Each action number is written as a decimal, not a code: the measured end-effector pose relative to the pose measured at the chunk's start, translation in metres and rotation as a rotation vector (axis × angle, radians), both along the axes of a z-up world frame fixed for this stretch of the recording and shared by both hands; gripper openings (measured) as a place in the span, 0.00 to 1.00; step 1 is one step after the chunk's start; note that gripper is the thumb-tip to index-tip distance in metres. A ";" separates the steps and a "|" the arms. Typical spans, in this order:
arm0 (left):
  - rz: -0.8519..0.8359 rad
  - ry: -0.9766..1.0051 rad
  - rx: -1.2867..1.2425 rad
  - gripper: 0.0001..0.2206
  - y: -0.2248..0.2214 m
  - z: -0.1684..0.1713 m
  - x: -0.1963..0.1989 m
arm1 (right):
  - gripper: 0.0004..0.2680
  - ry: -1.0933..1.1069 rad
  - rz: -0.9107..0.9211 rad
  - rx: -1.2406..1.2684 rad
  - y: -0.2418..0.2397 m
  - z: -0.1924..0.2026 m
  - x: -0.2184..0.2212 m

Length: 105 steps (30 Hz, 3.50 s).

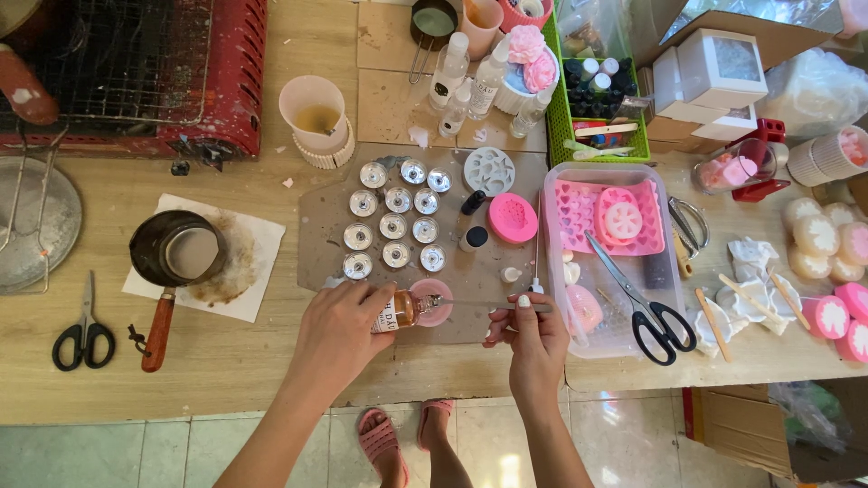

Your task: The person is mixing blue colorant into melted wax in a small cup using a spoon.

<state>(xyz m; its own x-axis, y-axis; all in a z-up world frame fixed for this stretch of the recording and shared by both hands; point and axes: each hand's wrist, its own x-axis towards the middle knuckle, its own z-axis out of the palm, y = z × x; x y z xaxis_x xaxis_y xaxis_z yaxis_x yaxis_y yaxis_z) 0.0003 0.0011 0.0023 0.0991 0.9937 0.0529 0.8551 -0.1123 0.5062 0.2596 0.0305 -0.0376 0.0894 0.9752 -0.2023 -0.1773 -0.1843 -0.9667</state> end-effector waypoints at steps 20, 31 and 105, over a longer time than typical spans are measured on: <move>0.059 -0.084 0.040 0.30 -0.001 0.000 0.001 | 0.08 0.057 0.114 0.078 -0.016 -0.017 0.012; 0.056 -0.087 0.069 0.29 0.000 0.003 0.000 | 0.07 0.243 0.061 0.092 -0.017 -0.019 0.019; 0.343 -0.777 0.031 0.33 -0.042 -0.008 0.021 | 0.07 -0.850 0.410 0.467 -0.016 0.032 -0.029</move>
